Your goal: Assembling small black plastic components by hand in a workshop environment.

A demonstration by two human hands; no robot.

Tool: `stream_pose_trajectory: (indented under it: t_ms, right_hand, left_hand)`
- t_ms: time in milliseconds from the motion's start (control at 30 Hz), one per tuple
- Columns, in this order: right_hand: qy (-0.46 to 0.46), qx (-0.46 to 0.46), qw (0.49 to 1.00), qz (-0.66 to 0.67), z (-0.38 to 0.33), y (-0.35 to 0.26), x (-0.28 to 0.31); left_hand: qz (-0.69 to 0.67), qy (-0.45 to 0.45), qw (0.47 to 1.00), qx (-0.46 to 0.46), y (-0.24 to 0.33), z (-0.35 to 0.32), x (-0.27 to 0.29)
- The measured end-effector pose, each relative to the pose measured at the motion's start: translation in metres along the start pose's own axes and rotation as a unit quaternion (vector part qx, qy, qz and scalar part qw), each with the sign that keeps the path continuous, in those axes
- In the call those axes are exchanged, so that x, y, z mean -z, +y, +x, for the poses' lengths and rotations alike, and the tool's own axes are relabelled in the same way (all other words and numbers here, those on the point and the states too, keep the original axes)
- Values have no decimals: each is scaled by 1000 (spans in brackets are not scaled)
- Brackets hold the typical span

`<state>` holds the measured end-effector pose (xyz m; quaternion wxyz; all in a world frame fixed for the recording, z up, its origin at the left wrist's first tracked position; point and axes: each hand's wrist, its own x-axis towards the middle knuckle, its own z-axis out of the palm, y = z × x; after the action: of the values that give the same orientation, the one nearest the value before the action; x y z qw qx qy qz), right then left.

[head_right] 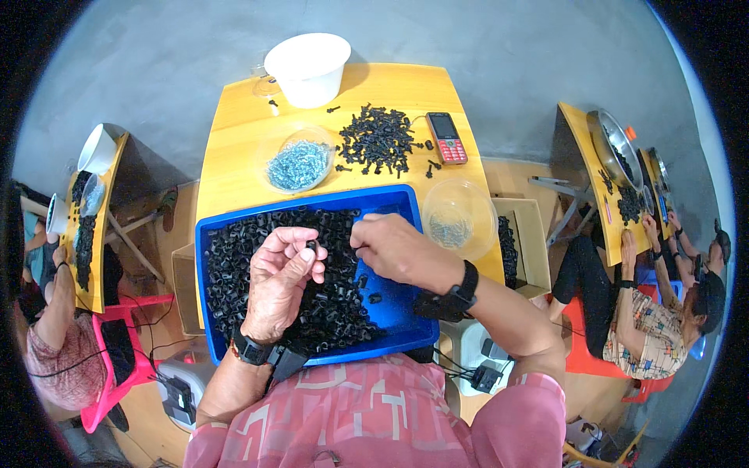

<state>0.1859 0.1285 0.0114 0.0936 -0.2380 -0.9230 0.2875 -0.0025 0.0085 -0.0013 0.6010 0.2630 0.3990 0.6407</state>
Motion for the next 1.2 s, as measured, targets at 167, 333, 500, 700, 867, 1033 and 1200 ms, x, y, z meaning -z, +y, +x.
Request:
stream_pose_trajectory:
  t_ms: [167,333,500,700,867,1033,1200]
  right_hand:
    - [75,-155,891,421,-2,-21,12]
    - [140,-85,854,494,7,-30,0]
    - [184,-36,873,449,8,-27,-20]
    - [219,-5,886,408,9,-29,-26]
    - [235,29,916,324,8,-28,-26]
    - [217,36,909,353,8,-25,-27]
    - [220,15,873,435,8,-24,-33]
  left_hand:
    - [-2,-1,1000,8,-1,-1,-1]
    - [9,-9,1000,12,-2,-1,-1]
    - [2,-7,1000,8,-6,0,2]
    - [-3,14,1000,14,-8,1,3]
    - [2,20,1000,13,-9,1,3]
    - [2,10,1000,-12,-10,0,3]
    - [-30,-1,1000,1,-12,0,4]
